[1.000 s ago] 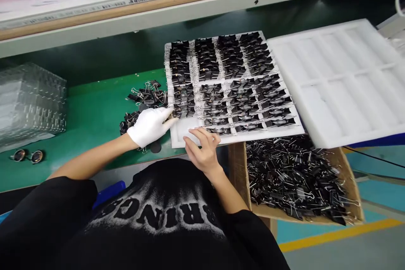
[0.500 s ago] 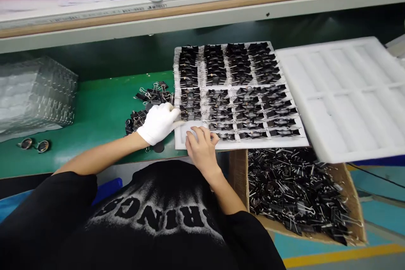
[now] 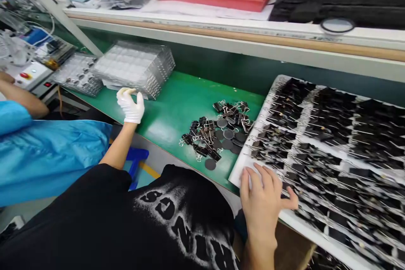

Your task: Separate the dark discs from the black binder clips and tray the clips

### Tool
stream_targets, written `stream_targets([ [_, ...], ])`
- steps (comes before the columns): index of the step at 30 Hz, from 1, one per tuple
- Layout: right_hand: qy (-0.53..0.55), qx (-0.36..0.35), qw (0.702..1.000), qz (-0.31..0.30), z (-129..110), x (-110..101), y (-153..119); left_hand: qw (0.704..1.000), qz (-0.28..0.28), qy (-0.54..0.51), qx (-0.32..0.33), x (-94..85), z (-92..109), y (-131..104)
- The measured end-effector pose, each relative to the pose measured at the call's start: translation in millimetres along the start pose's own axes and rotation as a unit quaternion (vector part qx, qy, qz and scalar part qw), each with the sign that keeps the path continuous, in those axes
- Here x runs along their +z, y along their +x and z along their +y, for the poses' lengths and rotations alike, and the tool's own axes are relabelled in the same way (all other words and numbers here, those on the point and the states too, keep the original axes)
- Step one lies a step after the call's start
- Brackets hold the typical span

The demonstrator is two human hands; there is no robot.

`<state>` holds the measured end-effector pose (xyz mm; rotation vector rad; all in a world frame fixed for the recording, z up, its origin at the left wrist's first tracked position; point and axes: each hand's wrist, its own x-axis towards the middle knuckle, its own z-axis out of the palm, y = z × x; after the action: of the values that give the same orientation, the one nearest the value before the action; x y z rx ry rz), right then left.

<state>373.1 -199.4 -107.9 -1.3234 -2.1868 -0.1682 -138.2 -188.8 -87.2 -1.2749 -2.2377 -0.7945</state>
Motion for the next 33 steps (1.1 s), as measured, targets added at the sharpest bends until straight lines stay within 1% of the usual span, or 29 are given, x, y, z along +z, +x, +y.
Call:
stream_targets([
  [1,0.009,-0.002,1.0,0.02,-4,0,4,0.999,-0.013,0.021,-0.03,0.4,-26,-2],
  [2,0.017,-0.007,0.999,0.033,-9,0,9,0.997,-0.025,0.035,-0.062,-0.1,-47,-5],
  [3,0.025,-0.014,0.999,0.036,-15,1,15,0.995,-0.045,0.038,-0.085,-0.9,-61,-9],
  [4,0.033,-0.025,0.999,0.029,-22,1,20,0.992,-0.068,0.034,-0.099,-1.5,-70,-14],
  [5,0.037,-0.036,0.998,0.019,-28,1,26,0.99,-0.089,0.028,-0.107,-1.6,-74,-18],
  [7,0.034,-0.047,0.998,-0.013,-40,2,35,0.987,-0.124,0.014,-0.103,1.1,-70,-27],
  [10,0.035,-0.054,0.993,-0.103,-52,5,42,0.983,-0.161,-0.004,-0.083,11.5,-44,-39],
  [12,0.036,-0.067,0.983,-0.17,-57,5,42,0.98,-0.19,-0.022,-0.06,19.9,-21,-46],
  [14,0.027,-0.082,0.971,-0.221,-61,6,39,0.974,-0.22,-0.05,-0.029,27.0,6,-53],
  [16,0.009,-0.088,0.965,-0.247,-63,6,36,0.963,-0.253,-0.093,0.021,31.8,34,-61],
  [18,0.002,-0.089,0.963,-0.255,-63,6,33,0.946,-0.273,-0.152,0.089,35.2,59,-68],
  [19,0.006,-0.091,0.962,-0.257,-62,7,31,0.938,-0.27,-0.184,0.119,36.9,70,-72],
  [21,0.02,-0.097,0.962,-0.256,-58,8,28,0.927,-0.234,-0.245,0.161,40.4,88,-77],
  [24,0.039,-0.097,0.969,-0.225,-52,11,25,0.918,-0.17,-0.313,0.177,43.2,106,-79],
  [26,0.065,-0.073,0.977,-0.189,-49,11,25,0.913,-0.156,-0.332,0.177,39.8,118,-76],
  [28,0.147,-0.018,0.979,-0.143,-49,10,29,0.907,-0.164,-0.34,0.187,30.7,134,-70],
  [29,0.213,0.023,0.97,-0.119,-50,8,33,0.9,-0.174,-0.347,0.201,24.3,143,-68],
  [30,0.289,0.067,0.95,-0.099,-51,6,38,0.888,-0.189,-0.355,0.221,17.0,154,-65],
  [32,0.43,0.145,0.888,-0.078,-55,1,51,0.854,-0.239,-0.373,0.273,1.9,175,-62],
  [33,0.478,0.17,0.859,-0.072,-57,-1,57,0.835,-0.264,-0.379,0.298,-5.0,186,-61],
])
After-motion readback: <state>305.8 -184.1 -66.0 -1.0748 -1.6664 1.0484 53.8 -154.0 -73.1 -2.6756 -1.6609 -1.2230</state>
